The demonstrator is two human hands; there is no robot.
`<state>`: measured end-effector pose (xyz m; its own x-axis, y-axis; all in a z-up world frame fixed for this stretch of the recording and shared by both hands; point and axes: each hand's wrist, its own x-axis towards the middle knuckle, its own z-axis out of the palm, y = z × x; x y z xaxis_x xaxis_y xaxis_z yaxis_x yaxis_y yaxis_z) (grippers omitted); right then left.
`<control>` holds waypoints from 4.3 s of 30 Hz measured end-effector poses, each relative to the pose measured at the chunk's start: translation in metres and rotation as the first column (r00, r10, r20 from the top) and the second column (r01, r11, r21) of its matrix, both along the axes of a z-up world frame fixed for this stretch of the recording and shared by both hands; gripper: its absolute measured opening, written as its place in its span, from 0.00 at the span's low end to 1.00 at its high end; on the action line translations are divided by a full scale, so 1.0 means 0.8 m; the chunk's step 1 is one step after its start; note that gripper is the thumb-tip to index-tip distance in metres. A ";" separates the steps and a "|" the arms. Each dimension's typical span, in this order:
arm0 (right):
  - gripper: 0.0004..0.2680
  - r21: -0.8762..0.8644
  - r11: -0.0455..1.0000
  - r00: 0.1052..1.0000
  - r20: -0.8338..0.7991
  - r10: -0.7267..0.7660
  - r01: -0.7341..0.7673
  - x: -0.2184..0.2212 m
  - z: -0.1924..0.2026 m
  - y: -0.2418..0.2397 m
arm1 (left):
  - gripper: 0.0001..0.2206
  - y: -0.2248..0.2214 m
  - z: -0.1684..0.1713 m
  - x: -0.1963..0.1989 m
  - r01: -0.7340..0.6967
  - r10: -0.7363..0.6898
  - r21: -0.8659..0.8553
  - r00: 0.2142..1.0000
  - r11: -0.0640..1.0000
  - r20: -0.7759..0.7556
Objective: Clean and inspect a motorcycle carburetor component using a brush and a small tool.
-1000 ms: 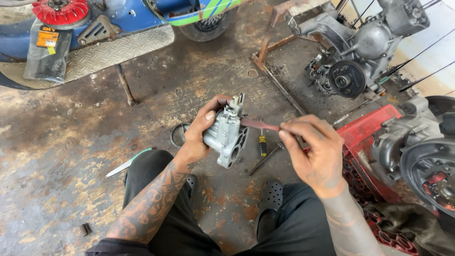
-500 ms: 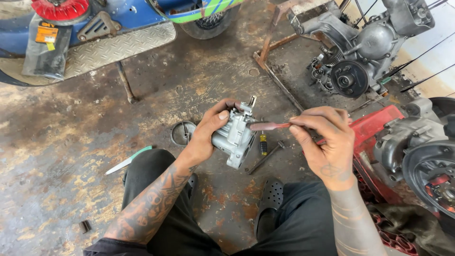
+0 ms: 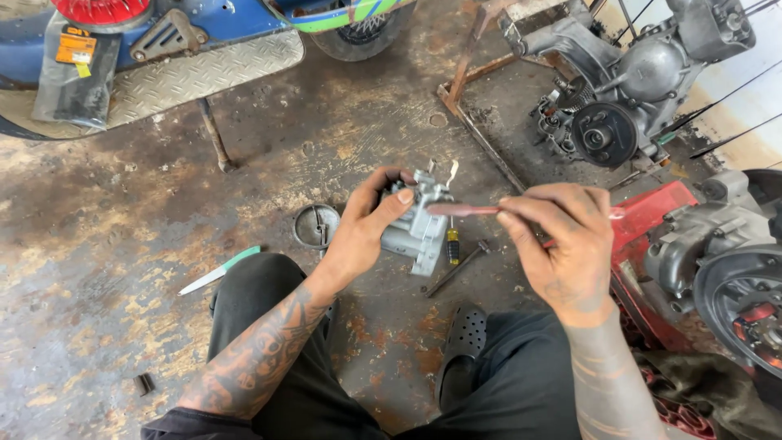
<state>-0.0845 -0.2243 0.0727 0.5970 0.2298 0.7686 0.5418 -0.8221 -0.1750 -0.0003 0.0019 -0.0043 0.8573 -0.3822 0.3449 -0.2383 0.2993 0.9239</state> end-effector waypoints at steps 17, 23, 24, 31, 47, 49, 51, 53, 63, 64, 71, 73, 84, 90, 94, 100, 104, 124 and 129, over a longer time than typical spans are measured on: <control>0.02 -0.314 0.946 0.997 0.046 -0.069 0.080 -0.007 0.000 0.012 | 0.24 0.016 0.023 -0.002 -0.280 0.288 0.276 0.958 0.919 0.013; 0.02 -0.309 0.946 0.995 0.052 -0.082 0.094 -0.006 -0.002 0.010 | 0.25 0.018 0.022 -0.001 -0.327 0.310 0.320 0.945 0.889 0.105; 0.02 -0.267 0.958 0.994 0.051 -0.095 0.105 -0.006 0.002 0.009 | 0.25 0.018 0.023 0.001 -0.328 0.312 0.300 0.945 0.896 0.102; 0.03 -0.299 0.944 0.990 0.085 -0.117 0.137 0.005 -0.025 0.014 | 0.24 0.020 0.018 0.006 -0.209 0.242 0.266 0.965 0.941 -0.097; 0.02 -0.189 0.981 0.998 -0.034 -0.051 0.044 0.015 -0.021 0.011 | 0.24 0.018 0.022 0.000 -0.062 0.129 0.248 0.956 0.967 -0.264; 0.03 -0.176 0.982 0.996 -0.044 -0.079 0.070 0.014 -0.018 0.010 | 0.24 0.019 0.022 -0.003 -0.089 0.153 0.234 0.951 0.968 -0.271; 0.02 -0.150 0.986 0.993 -0.107 0.054 -0.070 0.015 -0.023 0.025 | 0.24 0.022 0.022 0.003 -0.072 0.131 0.212 0.952 0.975 -0.277; 0.02 -0.158 0.987 0.996 -0.086 -0.011 -0.003 0.018 -0.019 0.010 | 0.25 0.025 0.026 0.001 -0.074 0.133 0.226 0.956 0.971 -0.260; 0.02 -0.193 0.978 0.992 -0.076 -0.098 0.082 0.006 -0.015 0.001 | 0.22 0.033 0.023 -0.001 -0.095 0.128 0.144 0.961 0.985 -0.244; 0.02 -0.199 0.976 0.993 -0.068 -0.097 0.082 0.005 -0.018 0.010 | 0.22 0.034 0.021 0.000 -0.097 0.128 0.137 0.963 0.986 -0.237; 0.03 -0.078 0.996 0.982 -0.179 -0.056 0.042 0.017 -0.030 -0.005 | 0.21 0.035 0.017 0.002 -0.065 0.088 0.112 0.972 0.992 -0.219; 0.03 -0.030 0.998 0.981 -0.185 -0.063 0.058 0.020 -0.031 0.000 | 0.21 0.036 0.021 0.006 -0.047 0.062 0.075 0.977 0.996 -0.204; 0.02 0.070 0.998 0.970 -0.241 0.022 -0.005 0.009 -0.019 0.023 | 0.16 0.010 -0.018 0.014 -0.028 -0.110 -0.236 0.828 0.971 -0.550; 0.03 0.157 0.982 0.964 -0.225 0.141 -0.107 0.003 -0.024 0.035 | 0.14 0.024 0.040 0.005 -0.031 -0.305 -0.433 0.663 0.901 -0.684; 0.03 0.131 0.991 0.972 -0.232 0.044 -0.013 0.015 -0.025 0.010 | 0.16 0.014 -0.003 0.013 -0.099 -0.197 -0.355 0.679 0.930 -0.707; 0.03 0.126 0.985 0.971 -0.197 0.138 -0.114 0.012 -0.026 0.023 | 0.14 0.017 0.040 0.003 -0.075 -0.271 -0.413 0.648 0.908 -0.712; 0.02 0.038 0.998 0.993 -0.113 -0.045 0.049 0.012 -0.020 0.009 | 0.15 0.003 -0.038 0.027 -0.073 -0.168 -0.334 0.751 0.940 -0.639; 0.03 0.304 0.948 0.921 -0.334 0.201 -0.096 0.008 -0.016 0.037 | 0.16 0.004 -0.016 0.027 -0.291 -0.174 -0.395 0.570 0.871 -0.803; 0.01 0.279 0.956 0.933 -0.310 0.182 -0.093 0.008 -0.014 0.045 | 0.16 -0.002 0.011 0.011 -0.322 -0.264 -0.469 0.514 0.822 -0.816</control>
<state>-0.0777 -0.1882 0.0614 0.8022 0.1501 0.5779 0.5218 -0.6468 -0.5563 0.0082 0.0001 0.0047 0.8380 -0.3671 -0.4037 0.5157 0.7746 0.3662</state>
